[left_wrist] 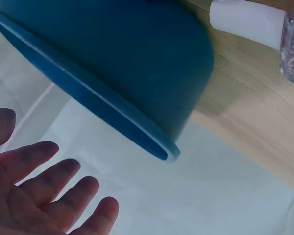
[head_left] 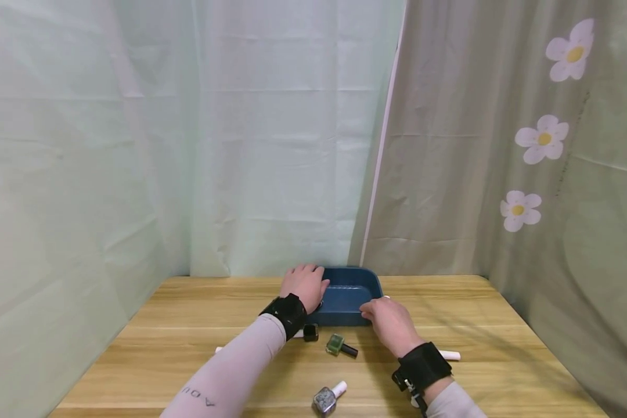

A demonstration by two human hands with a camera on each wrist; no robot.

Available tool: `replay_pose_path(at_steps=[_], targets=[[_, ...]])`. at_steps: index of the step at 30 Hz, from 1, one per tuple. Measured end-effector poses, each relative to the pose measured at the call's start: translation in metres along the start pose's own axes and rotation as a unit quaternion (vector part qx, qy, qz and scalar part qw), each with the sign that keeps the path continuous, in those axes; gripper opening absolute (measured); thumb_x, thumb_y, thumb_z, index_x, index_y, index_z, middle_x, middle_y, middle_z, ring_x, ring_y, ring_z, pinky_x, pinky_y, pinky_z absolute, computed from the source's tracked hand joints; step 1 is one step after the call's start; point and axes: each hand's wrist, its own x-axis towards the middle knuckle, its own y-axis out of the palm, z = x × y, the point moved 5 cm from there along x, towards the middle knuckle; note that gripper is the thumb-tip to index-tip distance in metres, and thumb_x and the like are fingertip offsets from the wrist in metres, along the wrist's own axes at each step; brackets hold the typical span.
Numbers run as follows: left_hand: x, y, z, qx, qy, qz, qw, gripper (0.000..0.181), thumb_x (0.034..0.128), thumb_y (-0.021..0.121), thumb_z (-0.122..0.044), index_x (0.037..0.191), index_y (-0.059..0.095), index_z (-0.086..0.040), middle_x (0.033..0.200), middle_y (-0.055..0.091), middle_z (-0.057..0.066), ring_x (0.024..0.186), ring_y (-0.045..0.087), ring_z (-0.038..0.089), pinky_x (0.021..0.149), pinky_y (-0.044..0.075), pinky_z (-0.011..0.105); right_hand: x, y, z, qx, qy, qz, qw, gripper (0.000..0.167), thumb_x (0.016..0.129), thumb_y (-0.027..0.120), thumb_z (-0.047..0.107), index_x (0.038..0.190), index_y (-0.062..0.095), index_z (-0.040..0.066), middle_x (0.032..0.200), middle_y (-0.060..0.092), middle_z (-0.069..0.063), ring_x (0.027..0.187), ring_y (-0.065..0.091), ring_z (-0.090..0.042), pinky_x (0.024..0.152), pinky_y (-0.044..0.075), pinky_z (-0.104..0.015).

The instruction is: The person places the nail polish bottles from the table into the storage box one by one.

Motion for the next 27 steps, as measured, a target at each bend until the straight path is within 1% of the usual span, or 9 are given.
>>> replay_pose_path(at_steps=[5,9,12,21,27], targets=[[-0.01,-0.011,-0.001,-0.012,0.015,0.001,0.9998,0.044,0.1142,0.062,-0.035,0.149,0.066,-0.008,0.154,0.062,0.015,0.145,0.056,0.036,0.118,0.046,0.055,0.0,0.0,-0.001,0.003,0.007,0.004,1.0,0.004,0.096,0.083,0.004,0.097,0.085,0.008,0.085,0.078,-0.001,0.079,0.07,-0.02,0.074,0.061,-0.042],[-0.015,-0.014,0.004,-0.027,0.016,0.008,0.9995,0.05,0.1146,0.062,-0.036,0.155,0.061,-0.007,0.164,0.053,0.018,0.153,0.048,0.039,0.123,0.041,0.057,0.0,0.002,-0.001,0.001,0.007,0.004,1.0,0.005,0.096,0.083,0.004,0.096,0.085,0.009,0.085,0.078,0.0,0.08,0.072,-0.021,0.074,0.061,-0.042],[-0.018,-0.015,0.009,-0.033,0.013,0.013,0.9993,0.053,0.115,0.061,-0.037,0.159,0.057,-0.007,0.168,0.048,0.018,0.156,0.044,0.041,0.124,0.038,0.059,0.0,0.003,-0.002,0.002,0.009,0.003,0.9999,0.006,0.096,0.083,0.004,0.095,0.084,0.01,0.085,0.078,0.0,0.081,0.073,-0.021,0.075,0.061,-0.043],[-0.029,-0.024,0.019,-0.04,0.02,0.014,0.9989,0.064,0.1123,0.065,-0.043,0.164,0.051,-0.007,0.172,0.043,0.019,0.159,0.038,0.042,0.126,0.035,0.061,0.0,0.004,-0.003,0.011,0.015,0.011,0.9998,0.007,0.096,0.082,0.003,0.097,0.085,0.009,0.087,0.079,-0.001,0.082,0.073,-0.022,0.075,0.062,-0.044],[-0.041,-0.031,0.023,-0.035,0.03,0.006,0.9989,0.069,0.1093,0.07,-0.043,0.164,0.05,-0.007,0.172,0.043,0.019,0.158,0.04,0.042,0.126,0.035,0.06,0.001,0.006,-0.003,0.004,0.013,0.01,0.9999,0.007,0.096,0.083,0.003,0.096,0.085,0.01,0.086,0.079,0.0,0.08,0.073,-0.021,0.074,0.062,-0.043]])
